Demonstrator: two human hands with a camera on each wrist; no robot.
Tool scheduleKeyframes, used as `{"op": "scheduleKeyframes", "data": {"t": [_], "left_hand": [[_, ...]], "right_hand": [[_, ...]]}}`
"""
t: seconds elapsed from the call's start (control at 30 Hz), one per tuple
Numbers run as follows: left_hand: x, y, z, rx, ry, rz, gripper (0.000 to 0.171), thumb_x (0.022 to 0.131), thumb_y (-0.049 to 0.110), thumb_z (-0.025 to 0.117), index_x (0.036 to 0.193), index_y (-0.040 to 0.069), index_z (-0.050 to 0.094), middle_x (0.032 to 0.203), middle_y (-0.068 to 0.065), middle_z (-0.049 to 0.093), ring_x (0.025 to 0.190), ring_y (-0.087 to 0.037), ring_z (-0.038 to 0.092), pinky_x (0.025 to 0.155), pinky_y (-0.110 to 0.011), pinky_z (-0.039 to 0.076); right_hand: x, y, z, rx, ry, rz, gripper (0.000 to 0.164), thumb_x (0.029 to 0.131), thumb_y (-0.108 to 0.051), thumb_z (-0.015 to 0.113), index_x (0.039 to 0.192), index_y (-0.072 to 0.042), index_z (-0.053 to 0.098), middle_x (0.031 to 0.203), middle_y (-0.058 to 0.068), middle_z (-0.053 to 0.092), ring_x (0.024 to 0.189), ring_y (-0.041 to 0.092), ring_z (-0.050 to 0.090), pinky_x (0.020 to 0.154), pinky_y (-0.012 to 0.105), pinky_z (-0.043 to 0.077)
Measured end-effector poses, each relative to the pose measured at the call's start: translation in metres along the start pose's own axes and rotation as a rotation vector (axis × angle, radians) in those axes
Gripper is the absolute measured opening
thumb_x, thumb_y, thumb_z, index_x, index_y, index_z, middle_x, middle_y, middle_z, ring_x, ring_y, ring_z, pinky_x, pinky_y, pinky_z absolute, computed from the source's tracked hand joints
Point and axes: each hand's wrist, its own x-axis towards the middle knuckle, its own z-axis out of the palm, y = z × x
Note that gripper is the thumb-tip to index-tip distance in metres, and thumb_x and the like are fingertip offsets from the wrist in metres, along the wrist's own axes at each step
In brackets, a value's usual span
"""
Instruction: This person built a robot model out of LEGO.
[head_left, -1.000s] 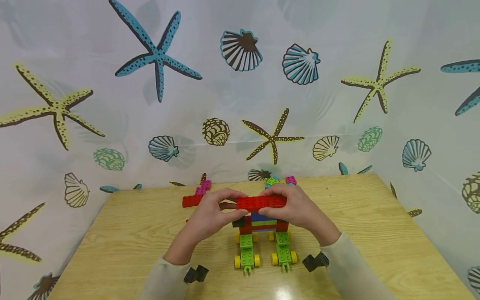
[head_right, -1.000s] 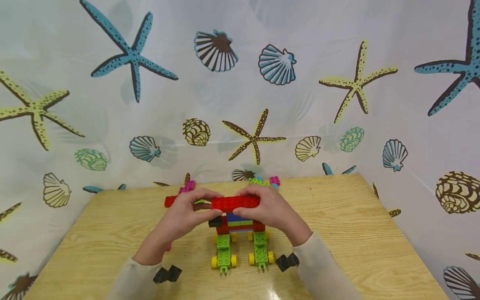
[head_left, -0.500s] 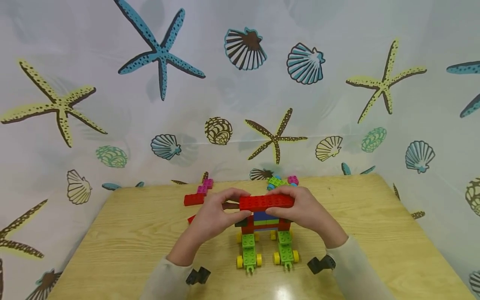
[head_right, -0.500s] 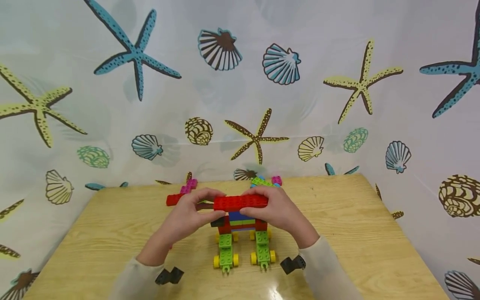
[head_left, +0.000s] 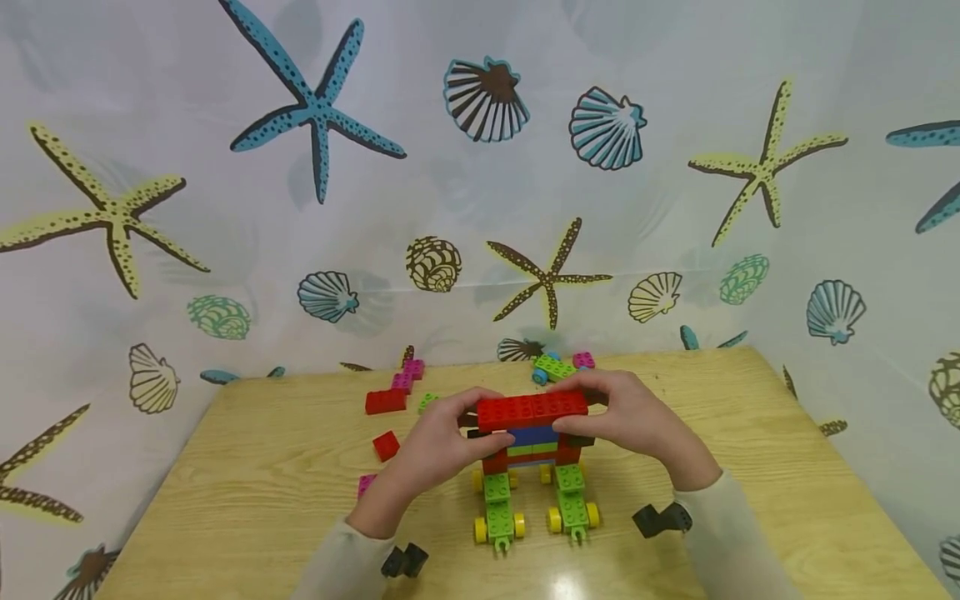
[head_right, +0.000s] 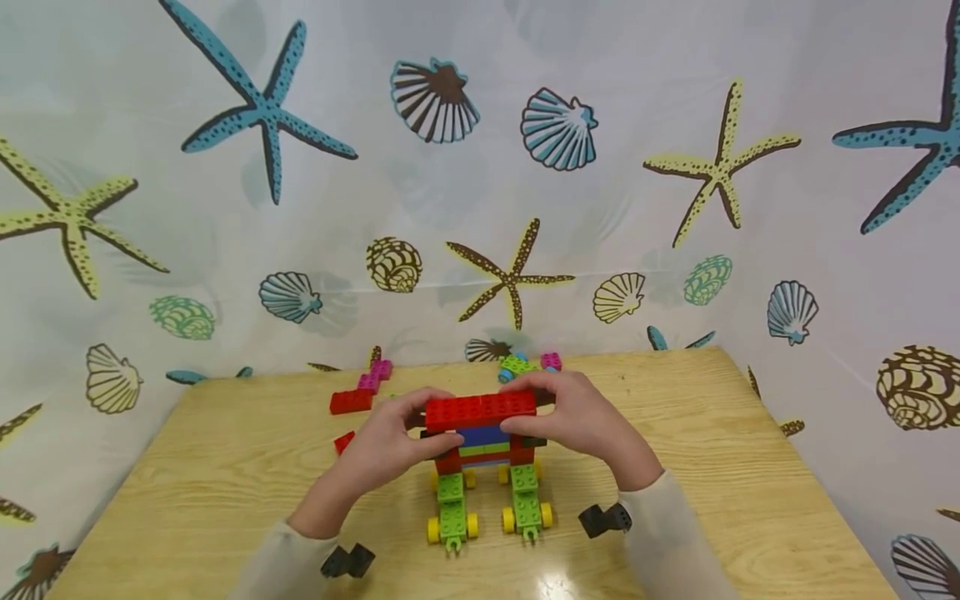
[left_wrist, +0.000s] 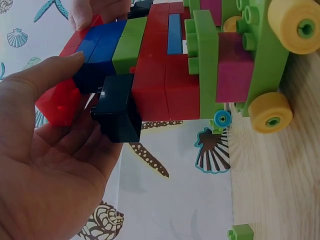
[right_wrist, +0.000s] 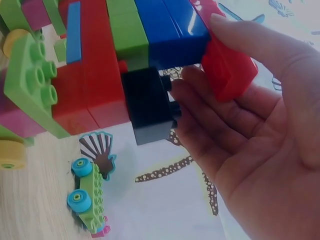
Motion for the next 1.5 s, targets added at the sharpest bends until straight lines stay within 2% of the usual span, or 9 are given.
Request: {"op": "scheduleKeyframes", "data": {"t": [0.27,0.67,0.97,1.17,1.5], "left_hand": [[0.001,-0.002,0.001,-0.003,-0.005,0.008,0.045,0.098,0.028,0.089,0.138,0.016,0.073,0.133,-0.009,0.079,0.112,-0.028,0.079,0.090,-0.036,0.070],[-0.001,-0.005,0.001,-0.023,-0.011,0.007,0.044,0.098,0.029,0.089,0.137,0.015,0.074,0.132,-0.010,0.079,0.102,-0.021,0.079,0.085,-0.030,0.067],[0.001,-0.013,0.002,-0.112,-0.047,-0.021,0.045,0.098,0.031,0.090,0.137,0.014,0.075,0.132,-0.011,0.079,0.103,-0.022,0.078,0.089,-0.035,0.068],[0.001,-0.015,0.000,-0.094,-0.050,0.010,0.044,0.099,0.031,0.089,0.136,0.015,0.075,0.130,-0.009,0.079,0.102,-0.022,0.077,0.090,-0.034,0.065],[-0.007,-0.019,-0.006,-0.095,-0.051,0.014,0.044,0.099,0.030,0.089,0.137,0.015,0.074,0.133,-0.010,0.078,0.105,-0.023,0.077,0.091,-0.030,0.065]], "right_hand": [[-0.003,0.003,-0.002,0.009,-0.008,-0.024,0.038,0.101,-0.027,0.087,0.133,-0.010,0.078,0.128,0.013,0.079,0.115,0.026,0.075,0.094,0.041,0.063],[-0.003,0.002,0.003,0.016,-0.015,-0.016,0.037,0.101,-0.028,0.086,0.131,-0.008,0.077,0.124,0.013,0.079,0.109,0.022,0.074,0.091,0.042,0.061],[-0.004,0.001,0.004,0.007,-0.020,-0.016,0.038,0.101,-0.027,0.086,0.132,-0.007,0.077,0.125,0.013,0.079,0.110,0.022,0.076,0.093,0.045,0.062],[-0.003,-0.002,0.005,-0.020,-0.011,-0.020,0.038,0.101,-0.028,0.086,0.132,-0.007,0.078,0.124,0.012,0.079,0.108,0.021,0.075,0.094,0.043,0.062],[-0.001,-0.003,0.015,0.042,-0.019,-0.020,0.039,0.102,-0.027,0.085,0.135,-0.007,0.077,0.125,0.012,0.079,0.112,0.023,0.075,0.098,0.048,0.063]]}}
